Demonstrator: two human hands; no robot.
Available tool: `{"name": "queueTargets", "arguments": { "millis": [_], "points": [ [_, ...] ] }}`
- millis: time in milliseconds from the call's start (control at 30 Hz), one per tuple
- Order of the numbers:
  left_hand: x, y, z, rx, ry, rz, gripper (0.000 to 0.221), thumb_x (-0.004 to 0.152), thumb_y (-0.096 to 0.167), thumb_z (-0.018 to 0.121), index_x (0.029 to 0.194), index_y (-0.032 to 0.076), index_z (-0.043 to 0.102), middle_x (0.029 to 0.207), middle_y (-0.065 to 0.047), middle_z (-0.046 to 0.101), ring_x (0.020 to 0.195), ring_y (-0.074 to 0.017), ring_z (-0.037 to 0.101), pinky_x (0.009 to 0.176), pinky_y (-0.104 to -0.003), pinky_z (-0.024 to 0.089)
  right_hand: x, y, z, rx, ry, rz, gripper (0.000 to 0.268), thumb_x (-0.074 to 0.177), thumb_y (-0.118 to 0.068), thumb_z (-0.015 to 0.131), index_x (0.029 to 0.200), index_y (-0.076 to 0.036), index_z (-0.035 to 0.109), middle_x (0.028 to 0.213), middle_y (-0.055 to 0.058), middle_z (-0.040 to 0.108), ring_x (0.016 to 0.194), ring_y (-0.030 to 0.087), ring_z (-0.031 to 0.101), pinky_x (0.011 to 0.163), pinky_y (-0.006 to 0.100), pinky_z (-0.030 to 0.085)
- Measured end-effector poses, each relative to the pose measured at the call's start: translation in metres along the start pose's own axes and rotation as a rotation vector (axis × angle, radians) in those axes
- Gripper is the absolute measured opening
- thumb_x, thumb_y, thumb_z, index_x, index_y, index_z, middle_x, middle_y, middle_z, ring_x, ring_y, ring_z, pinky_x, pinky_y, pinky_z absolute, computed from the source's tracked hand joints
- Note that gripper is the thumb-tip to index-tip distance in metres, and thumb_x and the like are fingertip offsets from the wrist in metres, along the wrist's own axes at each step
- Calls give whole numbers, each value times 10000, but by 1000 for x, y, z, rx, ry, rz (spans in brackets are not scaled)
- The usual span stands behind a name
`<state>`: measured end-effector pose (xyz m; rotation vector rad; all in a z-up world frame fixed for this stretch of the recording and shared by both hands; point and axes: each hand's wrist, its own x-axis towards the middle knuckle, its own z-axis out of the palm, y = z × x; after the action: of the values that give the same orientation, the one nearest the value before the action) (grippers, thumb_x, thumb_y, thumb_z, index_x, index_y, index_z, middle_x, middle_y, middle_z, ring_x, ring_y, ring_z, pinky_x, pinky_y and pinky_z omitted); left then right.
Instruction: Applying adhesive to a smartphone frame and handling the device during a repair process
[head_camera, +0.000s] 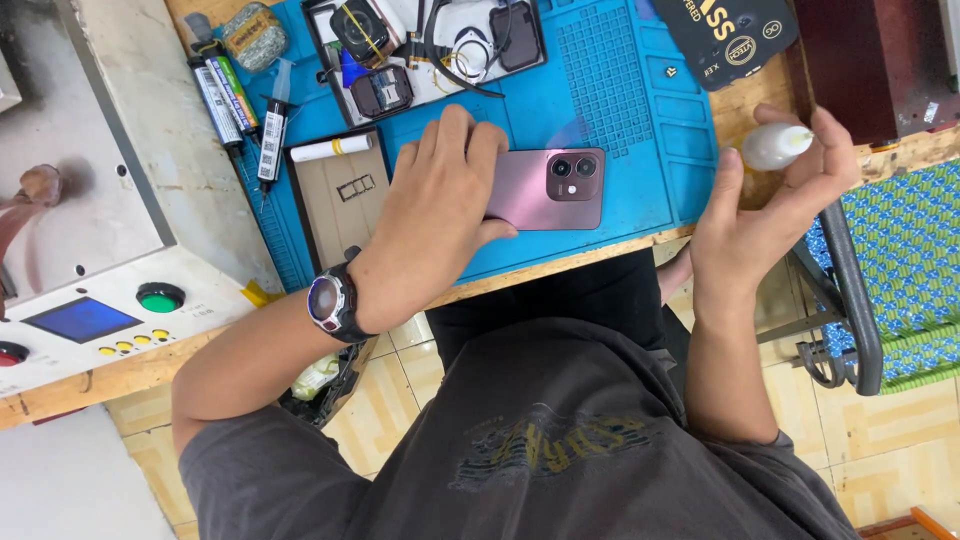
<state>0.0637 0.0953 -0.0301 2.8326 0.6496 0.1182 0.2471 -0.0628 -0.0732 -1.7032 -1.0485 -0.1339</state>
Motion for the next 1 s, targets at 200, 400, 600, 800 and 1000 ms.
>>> {"name": "queueTargets", "arguments": {
  "millis": [200, 400, 600, 800, 1000],
  "points": [
    [-8, 9, -3, -39, 38, -14, 695, 583, 311, 893, 1054, 57, 450, 974, -87, 414, 816, -251, 480, 734, -370, 435, -13, -6, -23, 40, -288, -56, 277, 954, -37, 492, 1192, -5, 353, 1096, 275, 536, 977, 364, 532, 877, 417, 415],
    [-15, 22, 5, 245, 170, -45, 769, 518, 443, 895, 1048, 84, 468, 956, -57, 441, 858, -211, 522, 871, -359, 478, -16, -32, -27, -28, -543, -63, 335, 961, -117, 558, 1245, 62, 558, 986, 177, 572, 781, 270, 500, 767, 338, 409],
    [-18, 26, 9, 339, 235, -72, 793, 485, 451, 907, 1055, 96, 485, 983, -49, 464, 889, -190, 555, 919, -358, 486, -11, -40, -18, -116, -560, -71, 331, 987, -114, 554, 1283, 36, 552, 1010, 162, 610, 801, 265, 515, 778, 346, 431],
    [-18, 28, 8, 389, 230, -84, 782, 503, 495, 880, 1057, 110, 484, 954, -30, 451, 862, -164, 551, 914, -335, 488, -8, -40, -13, -183, -585, -67, 365, 994, -157, 562, 1320, 7, 535, 1016, 141, 611, 850, 281, 543, 806, 359, 428],
    [-19, 29, 7, 389, 227, -90, 770, 513, 490, 880, 1058, 113, 486, 952, -27, 449, 866, -164, 544, 922, -338, 478, -7, -41, -12, -191, -583, -72, 372, 1009, -178, 552, 1330, 9, 536, 996, 143, 615, 844, 273, 549, 797, 355, 434]
  ]
}}
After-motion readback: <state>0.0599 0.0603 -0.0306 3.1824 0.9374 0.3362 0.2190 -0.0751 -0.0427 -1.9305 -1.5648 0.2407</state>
